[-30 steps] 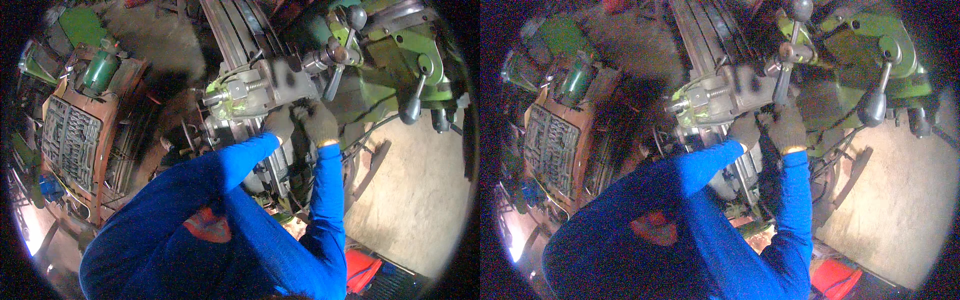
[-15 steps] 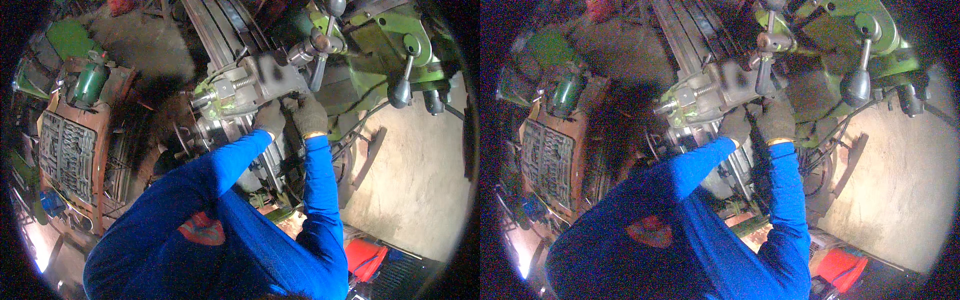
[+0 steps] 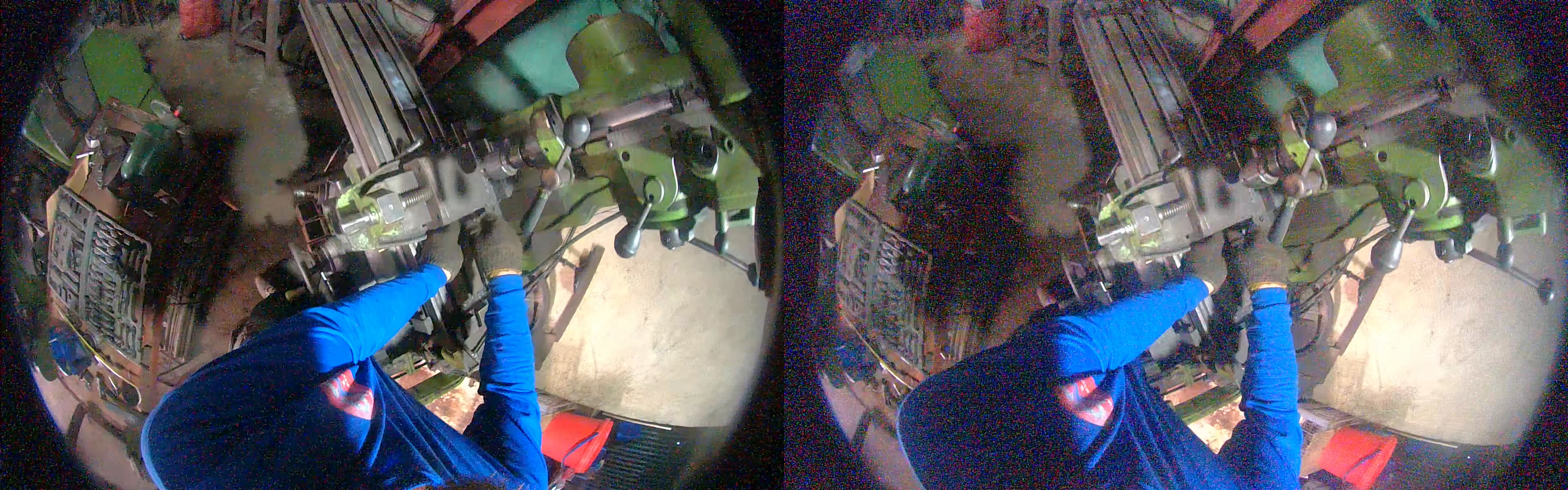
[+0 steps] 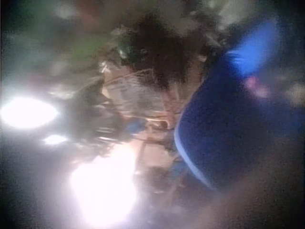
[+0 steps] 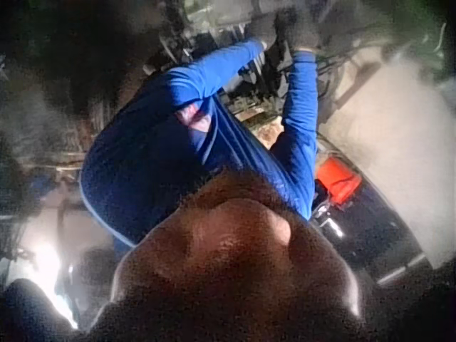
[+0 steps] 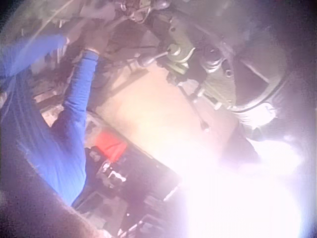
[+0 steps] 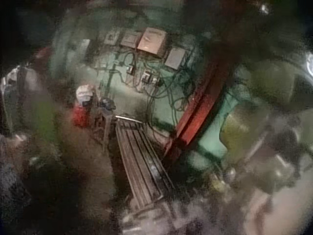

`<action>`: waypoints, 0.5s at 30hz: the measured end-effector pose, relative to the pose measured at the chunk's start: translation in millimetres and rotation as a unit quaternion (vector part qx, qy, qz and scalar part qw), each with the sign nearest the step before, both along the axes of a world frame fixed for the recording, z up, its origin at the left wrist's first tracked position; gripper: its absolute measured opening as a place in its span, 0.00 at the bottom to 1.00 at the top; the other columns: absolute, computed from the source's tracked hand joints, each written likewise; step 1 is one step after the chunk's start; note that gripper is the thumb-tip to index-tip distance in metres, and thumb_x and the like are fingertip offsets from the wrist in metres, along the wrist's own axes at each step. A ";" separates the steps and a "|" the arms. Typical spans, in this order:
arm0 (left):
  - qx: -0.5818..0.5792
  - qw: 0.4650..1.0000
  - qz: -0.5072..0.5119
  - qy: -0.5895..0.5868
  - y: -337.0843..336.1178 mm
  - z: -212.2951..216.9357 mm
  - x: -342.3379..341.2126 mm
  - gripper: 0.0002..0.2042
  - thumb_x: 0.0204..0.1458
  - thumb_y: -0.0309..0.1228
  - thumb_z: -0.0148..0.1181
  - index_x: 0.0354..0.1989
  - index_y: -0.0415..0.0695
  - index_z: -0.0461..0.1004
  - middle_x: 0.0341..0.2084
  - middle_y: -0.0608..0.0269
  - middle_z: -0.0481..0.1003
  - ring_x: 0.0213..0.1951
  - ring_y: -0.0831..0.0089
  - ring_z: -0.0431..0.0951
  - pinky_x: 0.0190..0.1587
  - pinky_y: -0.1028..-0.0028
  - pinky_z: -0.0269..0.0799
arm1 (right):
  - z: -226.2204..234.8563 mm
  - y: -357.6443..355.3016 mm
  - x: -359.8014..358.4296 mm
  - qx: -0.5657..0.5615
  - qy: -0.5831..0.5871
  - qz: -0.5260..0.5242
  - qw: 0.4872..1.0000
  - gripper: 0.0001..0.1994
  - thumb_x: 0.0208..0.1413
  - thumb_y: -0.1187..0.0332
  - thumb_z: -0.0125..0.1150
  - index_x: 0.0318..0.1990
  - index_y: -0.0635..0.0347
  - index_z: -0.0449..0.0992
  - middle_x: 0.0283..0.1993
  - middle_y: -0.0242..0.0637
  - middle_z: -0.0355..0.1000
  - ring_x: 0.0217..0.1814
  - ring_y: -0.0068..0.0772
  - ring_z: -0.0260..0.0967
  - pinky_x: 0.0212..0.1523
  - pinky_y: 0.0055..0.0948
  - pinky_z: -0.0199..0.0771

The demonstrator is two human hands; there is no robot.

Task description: The person operates a milling machine in a workshop. They adjust the machine's controls and use a tool to work on a metal part secured in the machine's vise.

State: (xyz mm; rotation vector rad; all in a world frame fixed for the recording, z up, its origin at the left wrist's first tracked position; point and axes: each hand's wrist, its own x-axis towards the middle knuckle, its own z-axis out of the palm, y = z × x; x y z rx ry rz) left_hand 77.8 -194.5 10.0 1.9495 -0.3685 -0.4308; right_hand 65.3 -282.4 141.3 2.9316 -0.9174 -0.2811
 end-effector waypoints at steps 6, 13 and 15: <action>-0.024 0.994 0.054 -0.094 -28.6 -43.2 0.6 0.38 0.60 0.21 0.50 0.83 0.50 0.58 0.69 0.28 0.72 0.65 0.27 0.77 0.67 0.42 0.75 | 0.7 -0.2 -1.8 0.044 -0.089 0.079 0.992 0.25 0.65 0.45 0.67 0.56 0.56 0.85 0.56 0.57 0.83 0.61 0.66 0.80 0.60 0.55 0.80; -0.019 0.999 -0.032 0.026 -0.1 -2.3 5.4 0.37 0.60 0.23 0.52 0.82 0.49 0.61 0.67 0.30 0.74 0.63 0.31 0.80 0.66 0.40 0.75 | 18.0 9.7 0.8 0.044 -0.053 0.039 0.997 0.26 0.65 0.44 0.67 0.57 0.57 0.85 0.56 0.59 0.83 0.62 0.66 0.81 0.61 0.57 0.80; -0.019 0.999 -0.020 0.016 0.7 -3.7 2.9 0.32 0.60 0.24 0.54 0.77 0.47 0.65 0.63 0.30 0.77 0.61 0.31 0.81 0.65 0.40 0.76 | 18.3 8.2 -8.3 0.057 -0.039 0.071 0.995 0.26 0.66 0.45 0.67 0.57 0.58 0.86 0.56 0.59 0.83 0.61 0.67 0.81 0.61 0.56 0.81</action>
